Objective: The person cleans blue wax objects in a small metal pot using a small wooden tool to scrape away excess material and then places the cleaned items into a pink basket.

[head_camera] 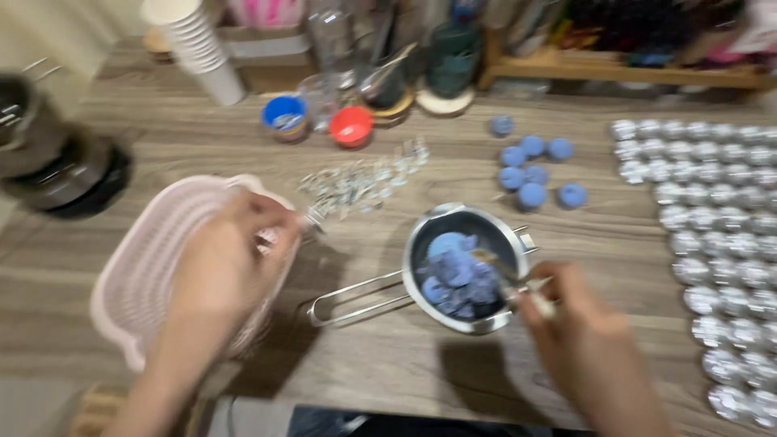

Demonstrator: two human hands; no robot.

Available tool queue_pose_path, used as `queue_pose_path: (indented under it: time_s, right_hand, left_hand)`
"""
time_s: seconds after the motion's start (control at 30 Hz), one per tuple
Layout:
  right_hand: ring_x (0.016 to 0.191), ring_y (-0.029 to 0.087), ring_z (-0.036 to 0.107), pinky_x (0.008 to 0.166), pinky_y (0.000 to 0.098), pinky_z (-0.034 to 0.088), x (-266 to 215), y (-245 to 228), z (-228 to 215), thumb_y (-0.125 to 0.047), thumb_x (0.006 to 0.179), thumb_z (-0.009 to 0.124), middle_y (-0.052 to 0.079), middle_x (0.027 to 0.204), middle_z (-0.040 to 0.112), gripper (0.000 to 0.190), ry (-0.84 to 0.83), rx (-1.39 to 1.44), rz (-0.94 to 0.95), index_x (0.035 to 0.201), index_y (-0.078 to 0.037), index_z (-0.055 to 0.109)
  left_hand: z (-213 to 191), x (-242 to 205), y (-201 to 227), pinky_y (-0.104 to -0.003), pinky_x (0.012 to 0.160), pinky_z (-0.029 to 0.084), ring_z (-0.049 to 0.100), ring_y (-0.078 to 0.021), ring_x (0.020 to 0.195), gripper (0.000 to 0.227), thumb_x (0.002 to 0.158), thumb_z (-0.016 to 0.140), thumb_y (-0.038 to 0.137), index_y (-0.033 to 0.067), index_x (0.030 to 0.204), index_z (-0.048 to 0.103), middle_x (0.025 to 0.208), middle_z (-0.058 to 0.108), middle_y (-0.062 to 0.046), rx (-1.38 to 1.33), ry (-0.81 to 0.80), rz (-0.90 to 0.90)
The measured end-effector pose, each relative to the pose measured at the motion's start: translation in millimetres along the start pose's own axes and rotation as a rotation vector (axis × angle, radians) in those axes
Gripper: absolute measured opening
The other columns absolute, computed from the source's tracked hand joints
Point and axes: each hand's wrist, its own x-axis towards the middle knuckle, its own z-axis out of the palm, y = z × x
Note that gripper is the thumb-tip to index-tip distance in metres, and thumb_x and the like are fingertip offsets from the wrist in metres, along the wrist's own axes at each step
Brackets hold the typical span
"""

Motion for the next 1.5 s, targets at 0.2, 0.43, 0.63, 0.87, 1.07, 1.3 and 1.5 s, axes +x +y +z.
queue_pose_path:
  time_s: [0.2, 0.43, 0.63, 0.87, 1.07, 1.3, 1.5]
  right_hand:
    - [0.065, 0.033, 0.07, 0.058, 0.0441, 0.054, -1.6, -15.3, -13.4, -0.022, 0.085, 0.074, 0.009, 0.082, 0.071, 0.013, 0.149, 0.022, -0.269, 0.093, -0.012, 0.072]
    - [0.066, 0.038, 0.068, 0.059, 0.0481, 0.051, 2.0, -14.2, -19.0, -0.025, 0.087, 0.072, 0.011, 0.084, 0.07, 0.015, 0.14, 0.074, -0.012, 0.097, -0.015, 0.076]
    - [0.074, 0.036, 0.072, 0.066, 0.0445, 0.054, 8.7, 1.9, -4.7, -0.029, 0.089, 0.071, 0.015, 0.087, 0.075, 0.023, 0.073, 0.22, -0.002, 0.09, -0.006, 0.072]
    - [0.072, 0.033, 0.074, 0.064, 0.0425, 0.055, 9.4, 9.5, 8.3, -0.028, 0.087, 0.073, 0.018, 0.078, 0.074, 0.024, 0.024, 0.29, 0.036, 0.094, -0.005, 0.072]
    - [0.069, 0.03, 0.074, 0.063, 0.0406, 0.055, 8.1, 16.0, 13.7, -0.025, 0.083, 0.076, 0.015, 0.077, 0.074, 0.024, 0.075, 0.312, 0.018, 0.095, -0.004, 0.072]
    - [0.073, 0.023, 0.074, 0.065, 0.0373, 0.056, 13.9, 33.4, 12.5, -0.025, 0.083, 0.074, 0.012, 0.083, 0.077, 0.023, -0.014, 0.352, -0.191, 0.092, -0.003, 0.072]
    - [0.045, 0.02, 0.05, 0.041, 0.0364, 0.04, 9.0, 29.9, -0.1, -0.027, 0.105, 0.058, 0.012, 0.062, 0.06, 0.024, -0.399, 0.578, 0.355, 0.1, -0.005, 0.067]
  left_hand:
    - [49.8, 36.0, 98.7, -0.045, 0.073, 0.057, 0.073, -0.0343, 0.081, 0.024, 0.097, 0.064, 0.032, 0.0186, 0.115, 0.072, 0.089, 0.077, -0.011, -0.132, -0.364, 0.267]
    - [153.8, 132.1, 116.7, -0.045, 0.084, 0.056, 0.072, -0.0326, 0.101, 0.039, 0.086, 0.075, 0.029, 0.012, 0.119, 0.062, 0.11, 0.073, -0.01, -0.186, -0.346, 0.763]
    - [227.7, 150.2, 145.8, -0.044, 0.071, 0.056, 0.069, -0.0343, 0.094, 0.075, 0.075, 0.079, 0.057, 0.0091, 0.127, 0.054, 0.11, 0.065, -0.016, 0.055, -0.236, 0.959]
    - [267.7, 146.9, 155.3, -0.042, 0.063, 0.057, 0.073, -0.0309, 0.078, 0.083, 0.08, 0.075, 0.053, -0.0008, 0.137, 0.047, 0.104, 0.071, -0.015, 0.167, -0.17, 0.999]
    - [235.7, 145.9, 145.8, -0.04, 0.084, 0.058, 0.073, -0.0313, 0.097, 0.04, 0.106, 0.066, 0.04, 0.0118, 0.133, 0.06, 0.115, 0.073, -0.016, -0.245, -0.147, 0.711]
    - [135.4, 87.2, 116.3, -0.034, 0.084, 0.064, 0.076, -0.0232, 0.098, 0.052, 0.101, 0.054, 0.038, -0.0001, 0.135, 0.052, 0.114, 0.073, -0.016, -1.576, -0.774, -0.343]
    - [118.9, 37.6, 100.2, -0.038, 0.086, 0.058, 0.067, -0.0216, 0.098, 0.057, 0.096, 0.062, 0.029, -0.0031, 0.142, 0.053, 0.125, 0.067, -0.02, -1.469, -0.468, -0.328]
